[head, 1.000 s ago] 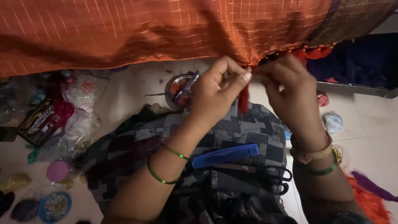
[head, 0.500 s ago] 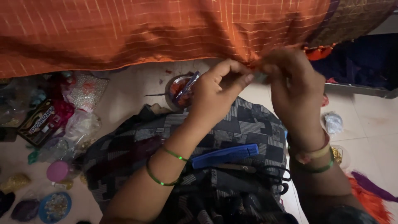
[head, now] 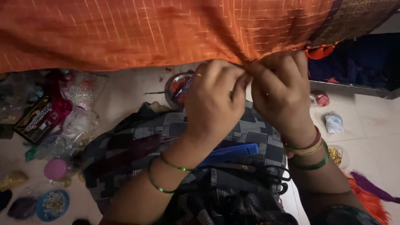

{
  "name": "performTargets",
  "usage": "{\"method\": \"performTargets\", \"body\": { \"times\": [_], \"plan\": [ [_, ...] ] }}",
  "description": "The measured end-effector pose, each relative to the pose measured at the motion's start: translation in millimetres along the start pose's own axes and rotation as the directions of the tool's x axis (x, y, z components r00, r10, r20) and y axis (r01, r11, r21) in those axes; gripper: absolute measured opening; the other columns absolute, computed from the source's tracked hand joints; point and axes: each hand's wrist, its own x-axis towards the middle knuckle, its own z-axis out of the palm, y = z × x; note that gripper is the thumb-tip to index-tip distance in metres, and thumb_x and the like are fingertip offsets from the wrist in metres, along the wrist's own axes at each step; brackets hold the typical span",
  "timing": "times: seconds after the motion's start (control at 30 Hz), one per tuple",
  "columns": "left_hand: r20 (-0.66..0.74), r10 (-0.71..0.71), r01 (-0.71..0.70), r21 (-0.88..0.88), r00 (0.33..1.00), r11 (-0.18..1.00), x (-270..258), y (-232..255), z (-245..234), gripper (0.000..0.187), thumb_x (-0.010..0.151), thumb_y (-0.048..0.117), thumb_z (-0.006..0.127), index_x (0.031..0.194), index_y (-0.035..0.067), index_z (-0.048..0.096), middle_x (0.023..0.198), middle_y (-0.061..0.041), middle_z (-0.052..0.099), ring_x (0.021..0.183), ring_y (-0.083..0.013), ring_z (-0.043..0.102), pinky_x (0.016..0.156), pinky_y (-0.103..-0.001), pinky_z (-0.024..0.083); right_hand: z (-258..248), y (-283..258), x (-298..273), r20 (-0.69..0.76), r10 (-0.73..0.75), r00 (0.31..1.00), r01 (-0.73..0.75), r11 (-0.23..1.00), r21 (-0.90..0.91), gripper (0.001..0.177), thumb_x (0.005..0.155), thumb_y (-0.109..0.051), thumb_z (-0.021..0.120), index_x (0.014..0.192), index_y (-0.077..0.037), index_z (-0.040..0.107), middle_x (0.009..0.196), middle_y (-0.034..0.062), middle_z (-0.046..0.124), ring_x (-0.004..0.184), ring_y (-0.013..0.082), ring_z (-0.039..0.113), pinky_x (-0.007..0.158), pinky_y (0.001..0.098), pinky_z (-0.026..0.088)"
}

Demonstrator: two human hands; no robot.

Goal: Manually attaching and trimming red decorative tassels to the edge of an orange saree.

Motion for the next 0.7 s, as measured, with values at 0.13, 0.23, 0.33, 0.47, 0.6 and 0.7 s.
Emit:
{"method": "performTargets", "body": {
  "times": [0.13, 0.23, 0.33, 0.47, 0.6, 0.7],
  "plan": [
    [0.007, 0.233, -0.232, 0.151, 0.972, 0.961, 12.0, 3.8, -0.5, 0.011, 0.095, 0.010, 0.072, 0.102, 0.003, 0.067, 0.110, -0.007, 0.062, 0.098, -0.0283, 0.061, 0.084, -0.043, 0.051, 2.2, 17.1, -23.1, 0.041, 0.135, 0.990, -0.140, 0.973, 0.182, 0.024, 0.094, 0.011, 0.074, 0.113, -0.003, 0.075, 0.102, 0.0097, 0.064, 0.098, 0.0255, 0.060, 0.082, 0.0337, 0.049],
    [0.050, 0.072, -0.069, -0.050, 0.996, 0.996, 15.8, -9.3, 13.2, 0.013, 0.084, 0.010, 0.075, 0.086, 0.003, 0.066, 0.102, -0.008, 0.060, 0.090, -0.0240, 0.059, 0.078, -0.039, 0.051, -3.3, 17.1, -24.6, 0.062, 0.262, 0.963, -0.266, 0.887, 0.377, 0.012, 0.101, 0.011, 0.076, 0.107, 0.000, 0.073, 0.107, 0.0107, 0.073, 0.097, 0.0197, 0.069, 0.081, 0.0263, 0.054],
    [0.368, -0.227, 0.421, -0.625, 0.902, 0.657, 15.3, -23.1, 17.1, 0.007, 0.095, 0.011, 0.072, 0.092, 0.005, 0.070, 0.119, -0.004, 0.058, 0.096, -0.0110, 0.064, 0.081, -0.027, 0.061, -8.3, 17.5, -27.3, 0.224, 0.472, 0.853, -0.492, 0.579, 0.650, 0.014, 0.094, 0.010, 0.066, 0.105, 0.003, 0.072, 0.100, 0.0112, 0.072, 0.088, 0.0169, 0.071, 0.079, 0.0267, 0.059],
    [0.348, -0.162, 0.355, -0.610, 0.923, 0.709, 14.1, -21.6, 10.3, 0.011, 0.094, 0.017, 0.079, 0.098, 0.007, 0.078, 0.117, -0.002, 0.060, 0.099, -0.0086, 0.064, 0.079, -0.023, 0.057, -0.4, 25.6, -49.4, 0.159, 0.433, 0.887, -0.401, 0.554, 0.729, 0.014, 0.100, 0.005, 0.076, 0.112, 0.008, 0.070, 0.107, 0.0141, 0.072, 0.091, 0.0182, 0.071, 0.078, 0.0276, 0.060],
    [0.255, -0.116, 0.261, -0.664, 0.960, 0.700, 12.0, -20.1, 14.7, 0.008, 0.099, 0.014, 0.076, 0.101, 0.007, 0.073, 0.117, -0.001, 0.058, 0.103, -0.0117, 0.068, 0.084, -0.027, 0.064, 17.3, 33.0, -59.2, 0.064, 0.474, 0.878, -0.296, 0.433, 0.851, 0.012, 0.118, -0.004, 0.065, 0.115, 0.002, 0.054, 0.103, 0.0093, 0.068, 0.088, 0.0153, 0.070, 0.077, 0.0272, 0.063],
    [0.114, 0.008, 0.044, -0.443, 0.993, 0.895, 17.1, -31.2, 13.1, 0.010, 0.106, 0.005, 0.066, 0.100, 0.004, 0.057, 0.110, -0.001, 0.061, 0.099, -0.0130, 0.069, 0.083, -0.026, 0.060, 19.8, 28.8, -55.6, 0.072, 0.594, 0.801, -0.296, 0.288, 0.911, 0.016, 0.119, -0.007, 0.062, 0.118, -0.002, 0.047, 0.119, 0.0069, 0.061, 0.096, 0.0147, 0.064, 0.077, 0.0296, 0.063]
  ]
}}
